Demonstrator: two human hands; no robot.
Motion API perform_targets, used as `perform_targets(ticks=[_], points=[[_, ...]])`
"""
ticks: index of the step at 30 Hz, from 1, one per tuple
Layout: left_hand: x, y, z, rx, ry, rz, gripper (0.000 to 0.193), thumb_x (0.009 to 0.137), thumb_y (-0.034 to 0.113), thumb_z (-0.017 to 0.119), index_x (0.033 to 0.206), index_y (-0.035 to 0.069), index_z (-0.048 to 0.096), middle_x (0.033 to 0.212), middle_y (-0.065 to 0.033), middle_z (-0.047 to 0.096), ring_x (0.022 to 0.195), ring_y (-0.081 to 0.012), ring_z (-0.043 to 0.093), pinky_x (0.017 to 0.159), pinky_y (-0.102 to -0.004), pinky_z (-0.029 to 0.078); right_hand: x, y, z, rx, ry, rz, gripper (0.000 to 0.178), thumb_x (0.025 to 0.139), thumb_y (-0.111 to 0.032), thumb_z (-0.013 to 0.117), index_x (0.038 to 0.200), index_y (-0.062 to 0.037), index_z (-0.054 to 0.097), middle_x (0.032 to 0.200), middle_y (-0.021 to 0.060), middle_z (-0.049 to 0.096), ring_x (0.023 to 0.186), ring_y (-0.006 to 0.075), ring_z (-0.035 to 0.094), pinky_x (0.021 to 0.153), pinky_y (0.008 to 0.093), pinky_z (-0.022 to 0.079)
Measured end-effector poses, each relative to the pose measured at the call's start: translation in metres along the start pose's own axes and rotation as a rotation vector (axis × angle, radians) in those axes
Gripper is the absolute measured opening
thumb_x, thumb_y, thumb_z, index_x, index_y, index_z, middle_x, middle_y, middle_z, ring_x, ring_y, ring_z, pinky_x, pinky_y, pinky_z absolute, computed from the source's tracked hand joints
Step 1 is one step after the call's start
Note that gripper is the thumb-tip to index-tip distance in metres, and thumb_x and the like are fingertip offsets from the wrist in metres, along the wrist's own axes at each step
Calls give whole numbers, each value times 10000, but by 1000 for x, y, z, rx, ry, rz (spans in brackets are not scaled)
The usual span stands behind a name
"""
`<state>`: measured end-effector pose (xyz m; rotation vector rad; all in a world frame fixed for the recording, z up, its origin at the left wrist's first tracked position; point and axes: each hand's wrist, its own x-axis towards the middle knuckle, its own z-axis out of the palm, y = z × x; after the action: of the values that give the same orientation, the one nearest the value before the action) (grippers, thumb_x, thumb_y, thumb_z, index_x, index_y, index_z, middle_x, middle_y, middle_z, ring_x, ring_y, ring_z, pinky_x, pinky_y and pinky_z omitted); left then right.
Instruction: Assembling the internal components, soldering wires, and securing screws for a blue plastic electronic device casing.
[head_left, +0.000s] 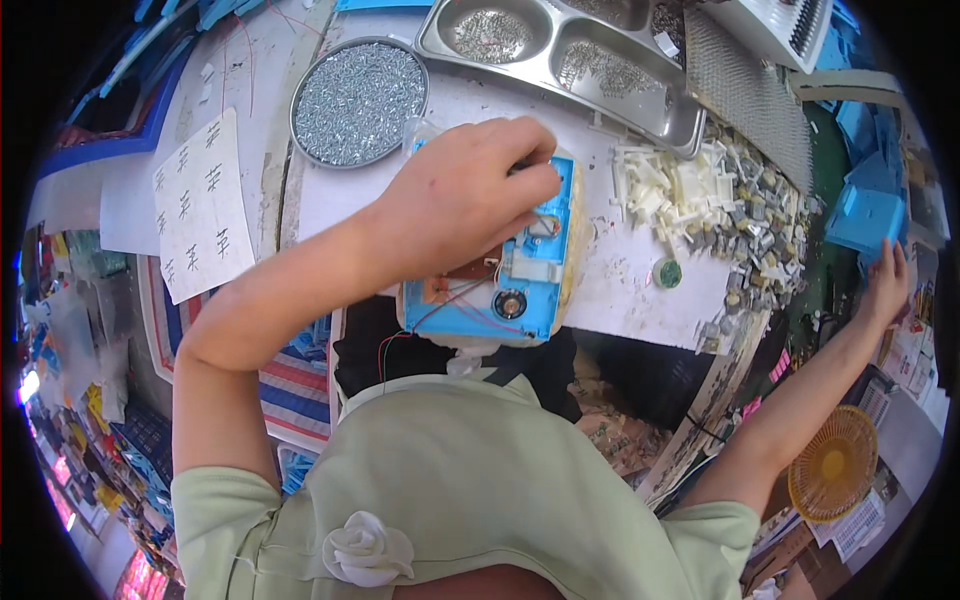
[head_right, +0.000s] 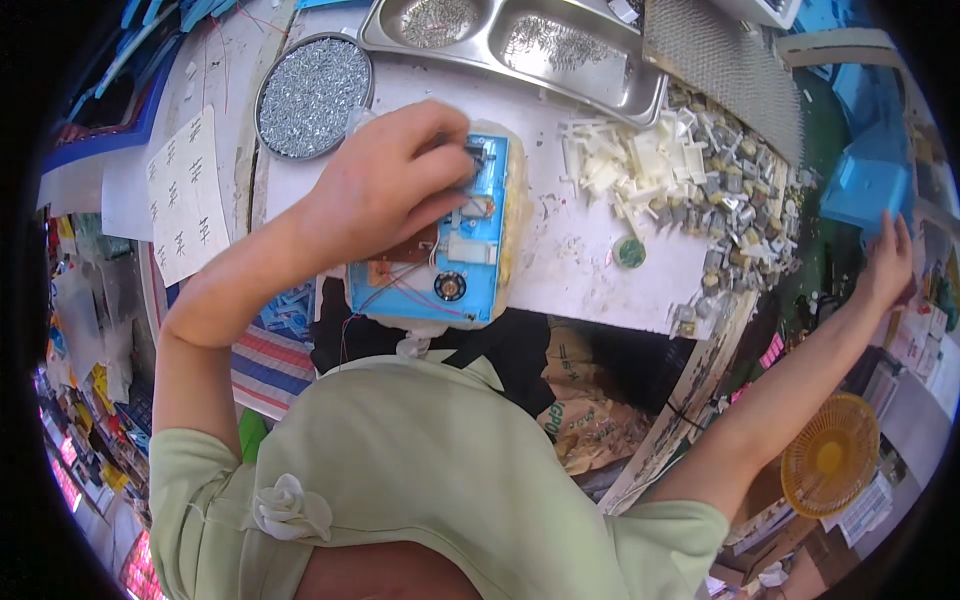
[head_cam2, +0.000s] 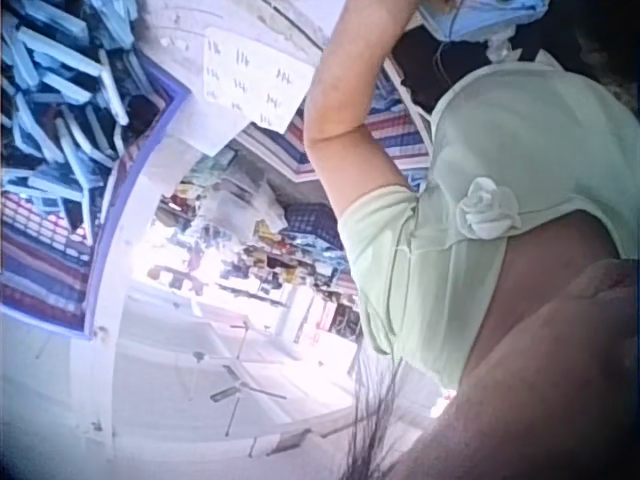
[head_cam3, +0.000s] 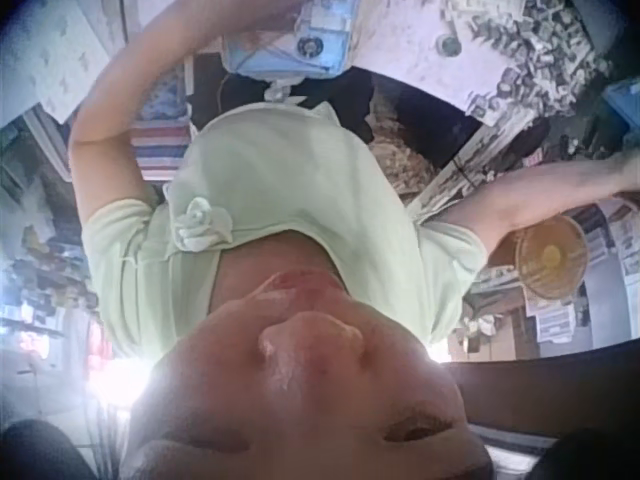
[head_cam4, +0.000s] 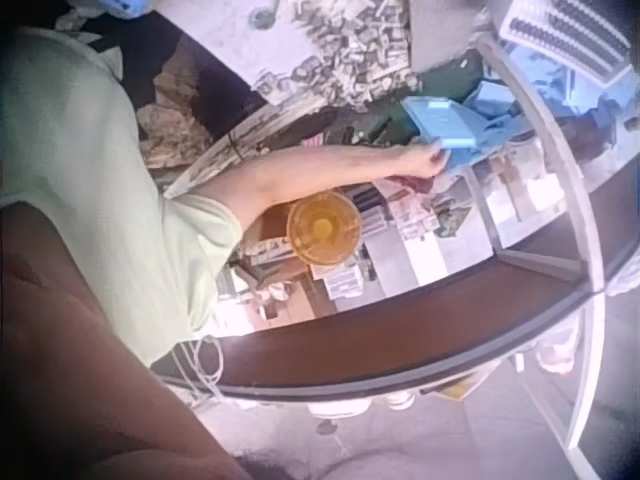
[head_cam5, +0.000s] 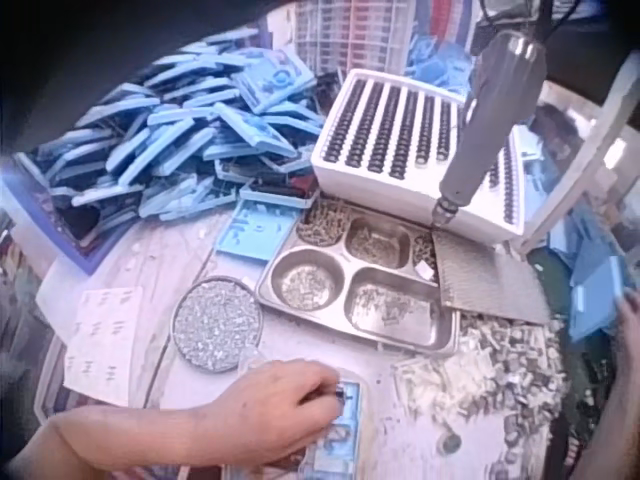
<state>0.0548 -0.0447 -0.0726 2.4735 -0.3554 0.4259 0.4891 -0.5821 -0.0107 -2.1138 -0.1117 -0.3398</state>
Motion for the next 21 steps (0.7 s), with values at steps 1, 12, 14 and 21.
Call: perform_targets(ticks=[1, 12, 14, 21], points=[[3, 1, 1, -5, -14, -15, 343, 724, 85, 806, 999, 91, 601, 1110, -98, 564, 927, -331, 625, 768, -436, 506, -37, -21, -10, 147, 18, -41, 429, 951, -152, 740, 1328, 16, 621, 1014, 38, 656, 749, 85, 509, 628, 242, 413], [11, 3, -2, 149, 127, 83, 447, 803, 76, 749, 1217, 72, 582, 1044, -83, 590, 807, -267, 645, 663, -378, 531, -390, -166, 99, 1084, -419, 23, 445, 1015, -232, 637, 1376, -7, 509, 1167, 117, 651, 856, 109, 596, 562, 194, 441], [-4, 20, -20, -387, 25, -188, 456, 876, 126, 734, 1294, 51, 570, 928, -41, 572, 700, -159, 568, 601, -298, 478, -406, -192, 132, 1064, -405, 119, 455, 993, -187, 663, 1378, -46, 465, 1110, 111, 639, 772, 117, 564, 515, 216, 418], [-20, 43, -40, -1351, 211, -635, 343, 1020, 204, 640, 1298, 13, 579, 799, 35, 580, 572, 9, 403, 482, -179, 278, -383, -245, 223, 988, -680, 279, 528, 945, -91, 702, 1403, 27, 468, 1029, 155, 694, 771, 220, 702, 647, 354, 609]])
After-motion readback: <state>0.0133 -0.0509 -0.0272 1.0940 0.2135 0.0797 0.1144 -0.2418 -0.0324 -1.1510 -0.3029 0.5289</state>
